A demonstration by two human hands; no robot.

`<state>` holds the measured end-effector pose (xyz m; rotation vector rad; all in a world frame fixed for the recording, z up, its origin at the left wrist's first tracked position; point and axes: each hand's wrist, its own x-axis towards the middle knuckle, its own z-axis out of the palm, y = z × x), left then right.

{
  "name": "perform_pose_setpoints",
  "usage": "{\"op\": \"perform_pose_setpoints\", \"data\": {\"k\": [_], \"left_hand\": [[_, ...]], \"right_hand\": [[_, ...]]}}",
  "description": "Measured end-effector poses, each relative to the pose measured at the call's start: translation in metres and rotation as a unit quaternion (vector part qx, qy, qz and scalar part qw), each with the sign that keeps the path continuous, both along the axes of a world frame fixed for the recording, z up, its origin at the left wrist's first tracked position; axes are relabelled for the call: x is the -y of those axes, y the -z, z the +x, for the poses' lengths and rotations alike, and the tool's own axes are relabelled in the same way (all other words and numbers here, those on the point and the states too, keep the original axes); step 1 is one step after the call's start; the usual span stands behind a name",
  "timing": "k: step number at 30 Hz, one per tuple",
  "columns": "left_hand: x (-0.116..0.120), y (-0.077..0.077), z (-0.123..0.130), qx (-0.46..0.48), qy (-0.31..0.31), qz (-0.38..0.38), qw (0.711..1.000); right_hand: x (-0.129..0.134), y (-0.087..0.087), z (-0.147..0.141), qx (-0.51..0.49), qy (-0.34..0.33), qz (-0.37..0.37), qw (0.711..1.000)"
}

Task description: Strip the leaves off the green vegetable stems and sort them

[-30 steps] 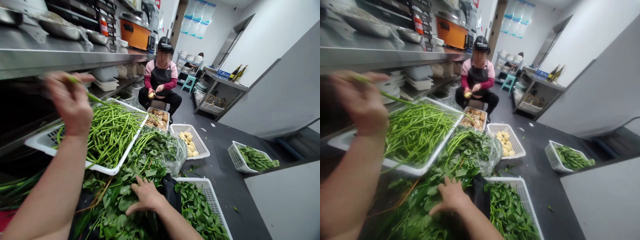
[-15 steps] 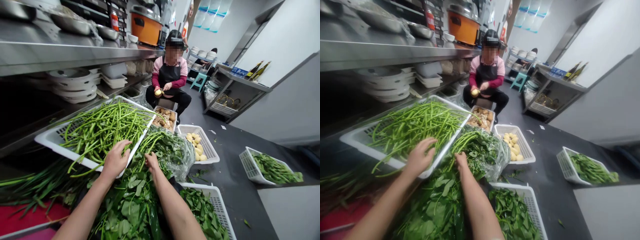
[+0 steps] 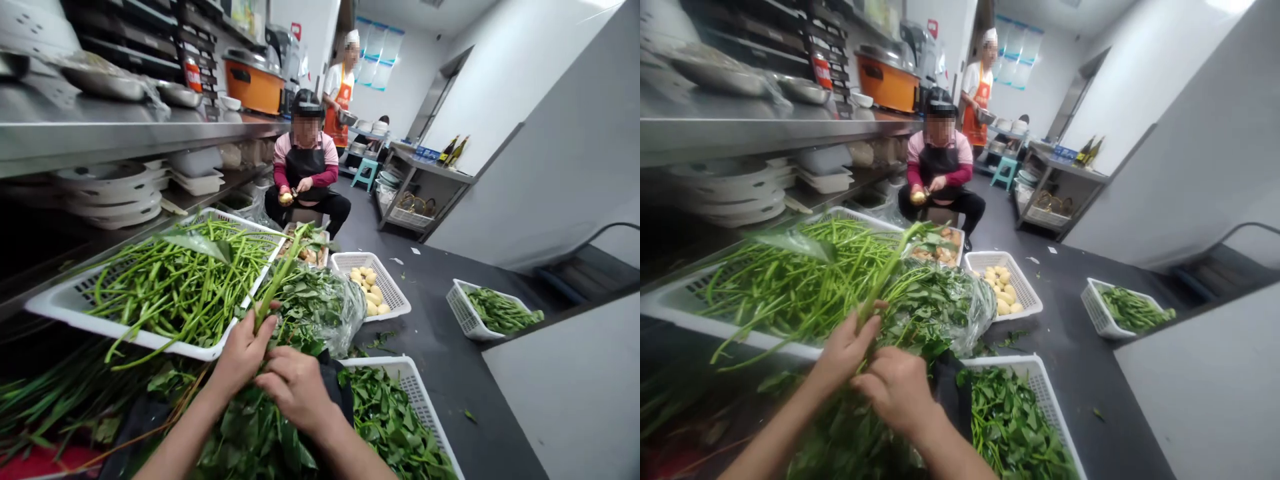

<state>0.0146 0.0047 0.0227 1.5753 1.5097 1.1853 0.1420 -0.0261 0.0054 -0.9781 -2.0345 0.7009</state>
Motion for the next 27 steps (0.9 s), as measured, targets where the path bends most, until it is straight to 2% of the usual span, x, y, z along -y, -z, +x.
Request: {"op": "perform_pose_setpoints", "data": {"k": [2, 5, 7, 9, 11, 14, 18, 23, 27], "left_hand": [[0.01, 0.0, -0.005, 0.025, 0.019, 0.0, 1.0], [0.021, 0.007, -0.009, 0.076, 0.043, -0.022, 0.996], [0.026, 0.013, -0.01, 0.104, 0.053, -0.05, 0.992], [0.03, 0.017, -0.01, 0.131, 0.06, -0.082, 0.986], [0.034, 0.016, -0.009, 0.152, 0.063, -0.111, 0.98], [0.041, 0.006, -0.007, 0.183, 0.049, -0.125, 0.974], [0.049, -0.01, -0.003, 0.184, 0.035, -0.119, 0.975], [0.053, -0.018, -0.002, 0.155, 0.02, -0.131, 0.979], [0.047, -0.017, -0.004, 0.11, 0.045, -0.118, 0.986]], "right_hand": [[0.003, -0.037, 0.036, -0.054, 0.052, 0.103, 0.992], [0.001, -0.09, 0.086, -0.078, 0.177, 0.241, 0.951], [-0.005, -0.115, 0.111, -0.054, 0.215, 0.295, 0.929], [-0.014, -0.13, 0.128, -0.01, 0.226, 0.326, 0.918], [-0.025, -0.135, 0.139, 0.038, 0.222, 0.336, 0.914], [-0.041, -0.132, 0.147, 0.093, 0.176, 0.317, 0.927], [-0.052, -0.128, 0.151, 0.106, 0.133, 0.294, 0.94], [-0.044, -0.132, 0.15, 0.113, 0.087, 0.294, 0.945], [-0.035, -0.127, 0.143, 0.165, 0.109, 0.31, 0.93]]}}
